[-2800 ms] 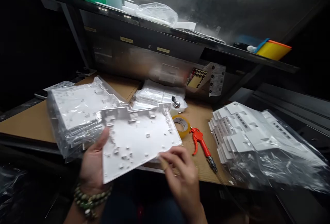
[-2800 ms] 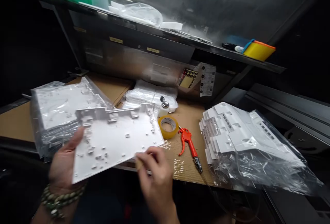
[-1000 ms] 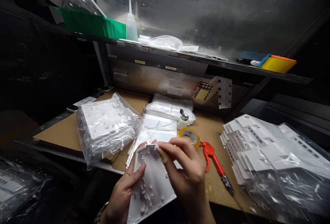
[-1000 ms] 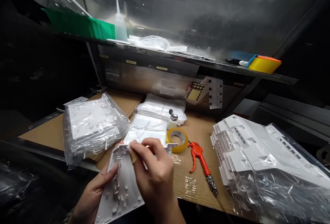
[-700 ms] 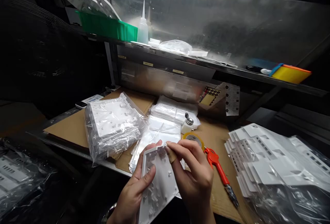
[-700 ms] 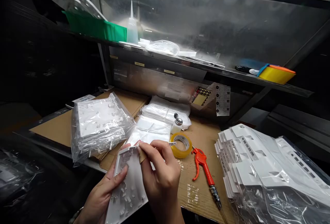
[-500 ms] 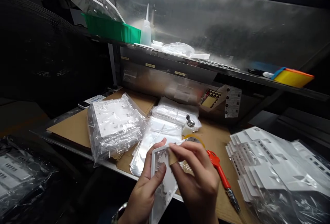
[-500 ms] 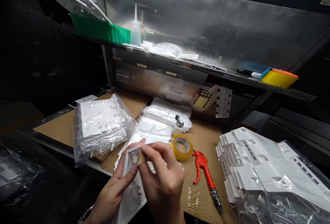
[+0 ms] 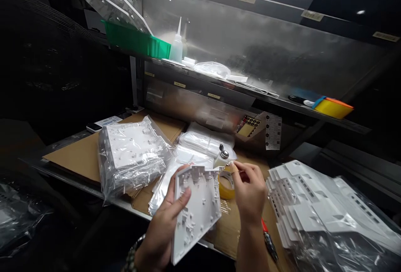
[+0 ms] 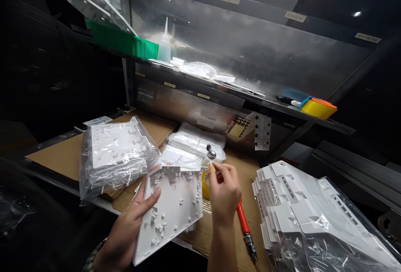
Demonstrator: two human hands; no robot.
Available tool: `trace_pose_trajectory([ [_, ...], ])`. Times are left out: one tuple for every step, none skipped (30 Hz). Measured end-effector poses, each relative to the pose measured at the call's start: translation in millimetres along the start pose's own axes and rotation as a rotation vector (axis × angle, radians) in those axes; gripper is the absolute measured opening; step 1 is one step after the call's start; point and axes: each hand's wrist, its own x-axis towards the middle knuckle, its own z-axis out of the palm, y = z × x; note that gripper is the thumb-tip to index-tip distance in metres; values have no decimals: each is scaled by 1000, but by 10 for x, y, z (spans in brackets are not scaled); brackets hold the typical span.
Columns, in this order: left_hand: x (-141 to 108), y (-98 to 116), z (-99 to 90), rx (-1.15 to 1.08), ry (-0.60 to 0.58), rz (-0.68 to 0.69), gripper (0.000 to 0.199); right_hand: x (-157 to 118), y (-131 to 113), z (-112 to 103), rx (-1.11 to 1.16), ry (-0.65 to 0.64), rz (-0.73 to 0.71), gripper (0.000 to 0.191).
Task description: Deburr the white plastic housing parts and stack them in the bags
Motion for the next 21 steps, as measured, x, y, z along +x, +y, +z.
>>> trace_pose_trajectory([
  [13,69,-56,-13,15,4,82,30,234,77,-160,-128,117,31],
  [25,137,-113,-27,21,13,83,41,458,154,-215,-197,165,32],
  [36,202,-167,-48,23,16,83,33,659,228,-253,-251,199,32],
  [43,263,-216,-77,20,8,80,8,829,296,-287,-302,227,31],
  [48,320,-258,-111,5,-14,77,-29,965,352,-301,-343,238,30],
  [50,371,-293,-147,-29,-48,72,-73,1067,392,-313,-383,242,30],
  [50,417,-323,-181,-82,-85,67,-119,1141,411,-320,-420,238,32],
  [49,458,-349,-210,-148,-116,63,-161,1196,407,-320,-449,229,34],
  [49,495,-375,-230,-220,-140,61,-196,1241,378,-317,-466,220,39],
  [48,527,-402,-239,-285,-155,60,-225,1286,325,-318,-470,217,44],
  [46,557,-431,-241,-330,-160,61,-248,1340,247,-326,-465,222,48],
  [44,583,-462,-239,-353,-161,61,-267,1405,151,-344,-456,234,52],
  [40,607,-494,-233,-361,-158,62,-288,1486,42,-373,-449,254,55],
  [35,627,-526,-227,-362,-158,61,-312,1578,-74,-408,-450,278,57],
  [29,644,-557,-222,-358,-156,60,-343,1677,-188,-448,-463,307,59],
  [24,658,-585,-214,-353,-154,59,-379,1776,-292,-485,-488,340,61],
  [19,666,-609,-205,-350,-150,57,-420,1865,-382,-518,-522,373,62],
  [16,670,-627,-191,-350,-149,56,-462,1938,-452,-546,-560,405,61],
  [15,668,-640,-174,-353,-148,56,-502,1988,-502,-566,-597,429,59],
  [18,661,-645,-161,-358,-148,57,-538,2015,-533,-580,-623,444,57],
  [22,650,-645,-148,-365,-149,64,-567,2020,-548,-587,-643,453,55],
])
